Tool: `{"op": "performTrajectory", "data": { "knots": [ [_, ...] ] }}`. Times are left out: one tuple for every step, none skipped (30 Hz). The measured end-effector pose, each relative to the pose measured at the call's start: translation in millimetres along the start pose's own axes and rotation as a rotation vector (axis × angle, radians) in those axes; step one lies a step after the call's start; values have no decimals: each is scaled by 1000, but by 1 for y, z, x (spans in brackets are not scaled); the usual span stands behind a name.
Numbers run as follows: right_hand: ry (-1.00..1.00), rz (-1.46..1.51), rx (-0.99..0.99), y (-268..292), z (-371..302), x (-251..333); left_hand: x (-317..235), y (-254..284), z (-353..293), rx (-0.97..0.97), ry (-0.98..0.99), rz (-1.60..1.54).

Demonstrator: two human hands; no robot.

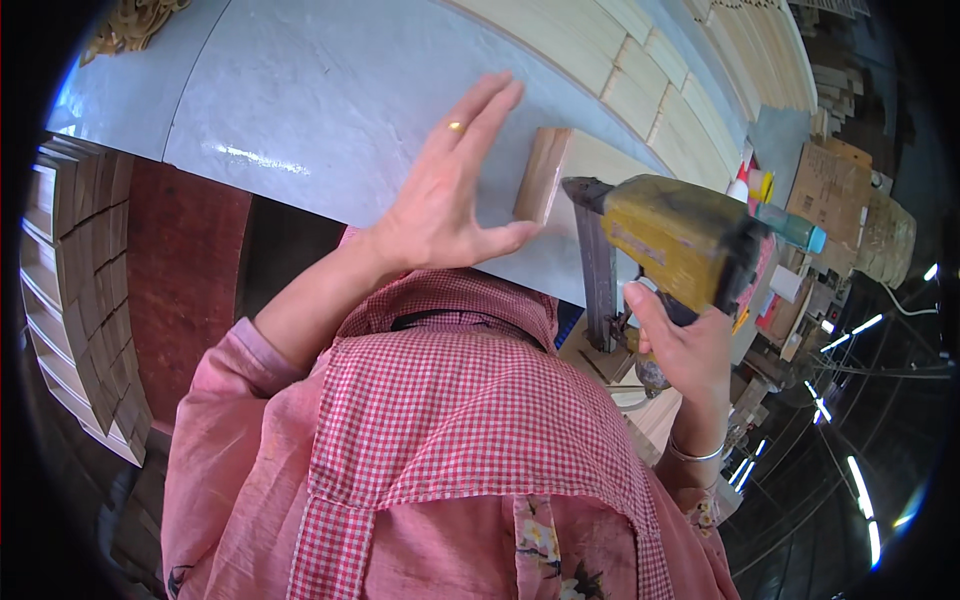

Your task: Assemble wooden frames or boxes by applying glue to wooden slats and securing them with a pneumatic nail gun.

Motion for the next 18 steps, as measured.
{"op": "performTrajectory", "data": {
  "knots": [
    [4, -2, 1, 1, 2, 2, 2, 1, -3, -5, 0, 1],
    [-37, 1, -22, 5, 5, 4, 3, 2, -7, -27, -16, 38],
    [-77, 4, -46, 8, 8, 6, 5, 2, -11, -49, -33, 75],
    [-119, 8, -70, 12, 11, 8, 7, 2, -14, -70, -49, 111],
    [-161, 12, -94, 14, 14, 7, 7, 3, -16, -91, -65, 148],
    [-158, 10, -94, 15, 17, 8, 7, 3, -16, -94, -66, 148],
    [-168, 29, -90, 16, 21, 6, 8, 4, -17, -94, -54, 141],
    [-179, 49, -85, 17, 24, 4, 9, 4, -17, -93, -42, 134],
    [-192, 69, -80, 18, 27, 2, 10, 4, -17, -91, -30, 126],
    [-205, 89, -75, 18, 28, 1, 11, 4, -17, -88, -17, 119],
    [-205, 88, -74, 18, 30, 1, 11, 4, -17, -88, -16, 119],
    [-203, 83, -67, 18, 31, 1, 11, 4, -17, -85, -16, 118],
    [-203, 78, -59, 17, 32, 2, 11, 4, -16, -82, -16, 118],
    [-203, 73, -53, 17, 32, 2, 11, 4, -16, -77, -17, 117],
    [-203, 68, -46, 17, 33, 2, 10, 4, -16, -72, -17, 116],
    [-206, 71, -48, 18, 33, 3, 10, 4, -15, -69, -18, 115],
    [-204, 41, -44, 18, 34, 4, 10, 4, -15, -72, -16, 117],
    [-203, 11, -41, 18, 35, 5, 9, 5, -15, -74, -15, 118]
  ]
}}
Point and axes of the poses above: each hand's wrist, its own z-axis towards the middle knuckle, its own y-axis out of the back of the hand, x = y × z, the point moved 6 cm from there along z, towards the middle knuckle, and after that the axes turned 1 degree about -z, right-handed, at the moved point
